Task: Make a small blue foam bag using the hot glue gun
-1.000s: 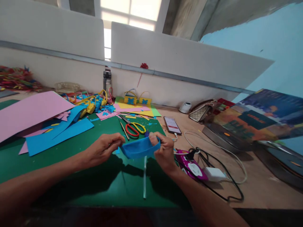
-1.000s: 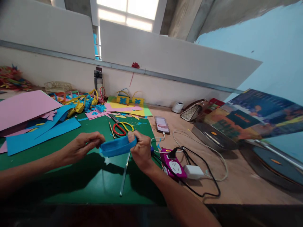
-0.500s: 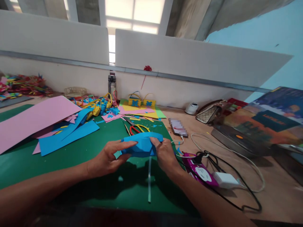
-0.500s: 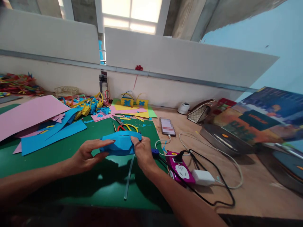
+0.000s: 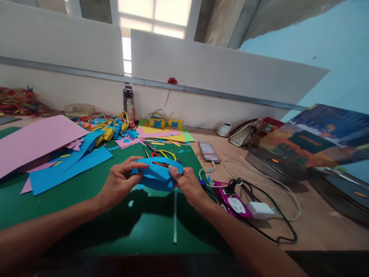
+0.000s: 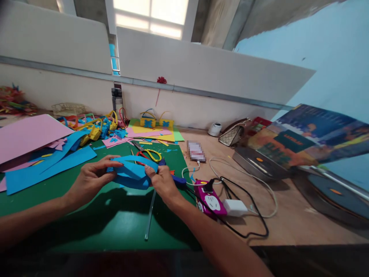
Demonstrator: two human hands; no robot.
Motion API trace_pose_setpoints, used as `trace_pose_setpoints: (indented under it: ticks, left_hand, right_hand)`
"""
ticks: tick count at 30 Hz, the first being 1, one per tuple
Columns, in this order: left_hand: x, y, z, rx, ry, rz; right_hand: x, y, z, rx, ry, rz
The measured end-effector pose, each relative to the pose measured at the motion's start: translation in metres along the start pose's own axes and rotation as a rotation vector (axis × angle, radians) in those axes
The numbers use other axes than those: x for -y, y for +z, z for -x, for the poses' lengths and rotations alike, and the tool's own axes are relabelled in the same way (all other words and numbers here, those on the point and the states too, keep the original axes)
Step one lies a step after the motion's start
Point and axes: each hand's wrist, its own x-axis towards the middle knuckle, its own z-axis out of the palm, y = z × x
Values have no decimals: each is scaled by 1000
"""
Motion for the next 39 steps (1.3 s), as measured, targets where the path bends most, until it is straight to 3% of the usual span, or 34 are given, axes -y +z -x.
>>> trace_pose_setpoints:
  ticks: [5, 9, 11, 14, 16, 18, 22, 26, 31, 39]
  left_hand:
    - [2, -3, -4, 65, -58, 81]
    - [1, 0, -5, 17, -126, 46]
    - [-1, 2, -4, 8, -175, 47]
    - [-5, 5, -3, 18, -212, 79]
    - [-6, 7, -2, 19, -216, 104]
    - [-7, 9, 0, 29, -220, 150]
    - [-7, 12, 4, 71, -255, 288]
    - [-6, 13, 5, 138, -360, 403]
    - [-8, 13, 7, 191, -397, 336]
    - [-4, 14, 8, 338, -311, 175]
  right_hand:
    - [1, -3, -2, 30, -23, 65]
    - [-5, -8, -8, -40, -86, 120]
    - [-5, -10, -6, -158, -246, 242]
    - [0, -11, 4, -336, -672, 539]
    - [5, -9, 12, -313, -952, 703]
    - [8, -4, 17, -228, -1067, 828]
    - [8, 4, 16, -165, -1000, 923]
    - [9, 1, 12, -131, -849, 831]
    - [14, -1, 14, -60, -628, 744]
    - [16, 2, 16, -76, -703, 744]
